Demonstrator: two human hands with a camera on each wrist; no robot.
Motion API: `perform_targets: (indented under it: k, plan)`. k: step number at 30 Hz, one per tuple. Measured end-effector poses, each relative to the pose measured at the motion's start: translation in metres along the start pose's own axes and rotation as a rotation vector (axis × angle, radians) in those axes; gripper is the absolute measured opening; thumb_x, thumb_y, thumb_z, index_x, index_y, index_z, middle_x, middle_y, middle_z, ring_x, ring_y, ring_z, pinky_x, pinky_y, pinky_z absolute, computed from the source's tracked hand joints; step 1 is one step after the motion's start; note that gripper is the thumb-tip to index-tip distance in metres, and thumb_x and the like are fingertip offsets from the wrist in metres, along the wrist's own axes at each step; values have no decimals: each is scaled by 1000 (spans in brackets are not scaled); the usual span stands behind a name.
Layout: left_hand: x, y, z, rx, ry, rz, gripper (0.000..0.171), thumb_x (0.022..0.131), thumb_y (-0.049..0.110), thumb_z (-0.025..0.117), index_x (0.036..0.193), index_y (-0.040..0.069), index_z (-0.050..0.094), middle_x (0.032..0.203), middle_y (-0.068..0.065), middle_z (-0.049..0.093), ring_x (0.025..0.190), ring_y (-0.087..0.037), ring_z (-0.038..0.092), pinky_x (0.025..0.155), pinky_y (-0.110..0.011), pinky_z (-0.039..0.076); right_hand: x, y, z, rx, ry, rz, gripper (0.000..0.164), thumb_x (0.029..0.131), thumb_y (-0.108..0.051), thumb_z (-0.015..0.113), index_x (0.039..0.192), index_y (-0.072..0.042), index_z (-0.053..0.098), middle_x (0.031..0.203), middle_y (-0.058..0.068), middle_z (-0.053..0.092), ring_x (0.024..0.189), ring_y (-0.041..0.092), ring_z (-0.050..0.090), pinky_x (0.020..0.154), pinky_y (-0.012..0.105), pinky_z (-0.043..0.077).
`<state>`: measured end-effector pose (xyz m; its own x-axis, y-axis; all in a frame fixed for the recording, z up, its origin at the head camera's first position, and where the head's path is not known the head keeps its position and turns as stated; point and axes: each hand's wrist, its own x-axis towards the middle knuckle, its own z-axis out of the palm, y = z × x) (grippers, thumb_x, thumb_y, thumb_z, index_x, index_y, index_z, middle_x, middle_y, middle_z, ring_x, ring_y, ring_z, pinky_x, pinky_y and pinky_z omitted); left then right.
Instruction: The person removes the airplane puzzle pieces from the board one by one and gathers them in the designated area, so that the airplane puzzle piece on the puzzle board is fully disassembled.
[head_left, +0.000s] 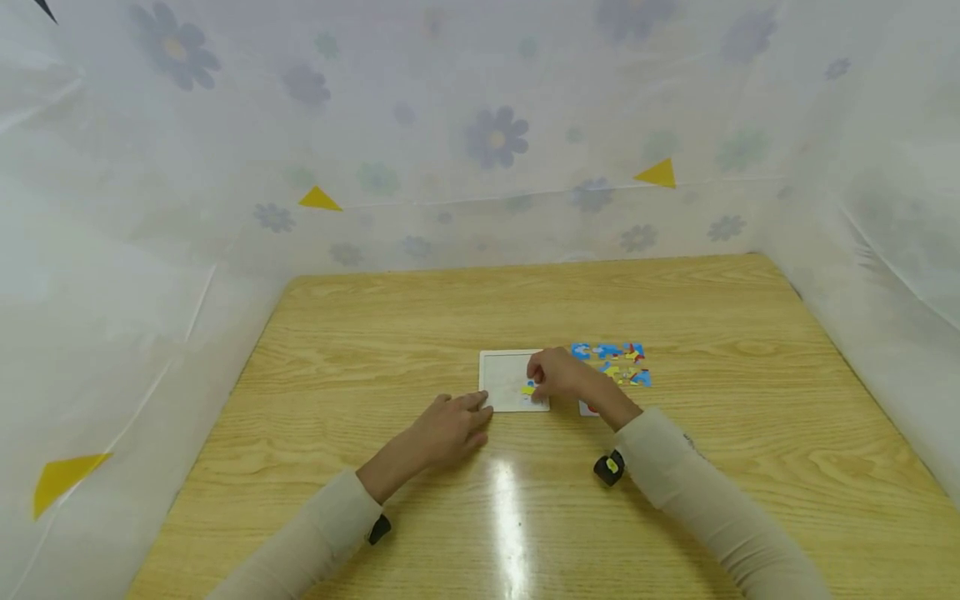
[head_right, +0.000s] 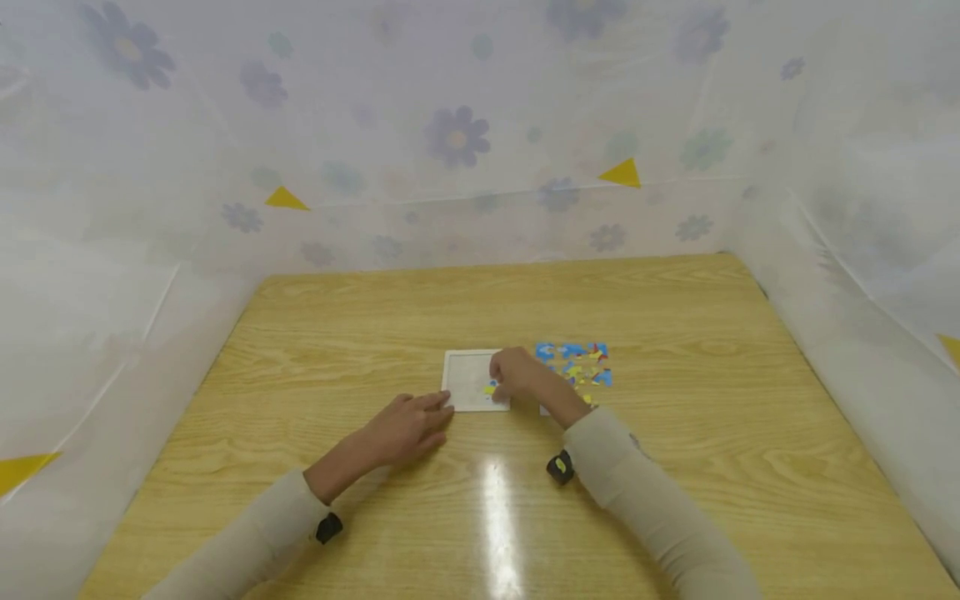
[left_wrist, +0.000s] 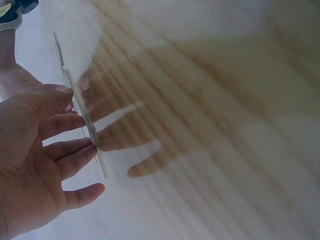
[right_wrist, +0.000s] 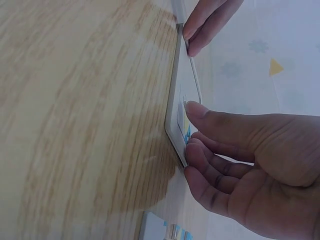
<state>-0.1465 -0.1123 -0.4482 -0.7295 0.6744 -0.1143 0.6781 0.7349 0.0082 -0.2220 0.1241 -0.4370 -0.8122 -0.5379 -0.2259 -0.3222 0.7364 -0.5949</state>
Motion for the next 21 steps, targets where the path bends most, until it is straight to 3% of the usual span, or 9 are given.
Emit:
perform_targets:
  k: [21]
  plan:
    - [0,1,-1,13,4,12,42,96,37,54,130,13,58,143,-9,50,129,-22,51,95,-46,48,1,-1,7,-29,-7,-2,25,75,-9,80,91,-2,62,83,8,61,70,12,52,64,24,46]
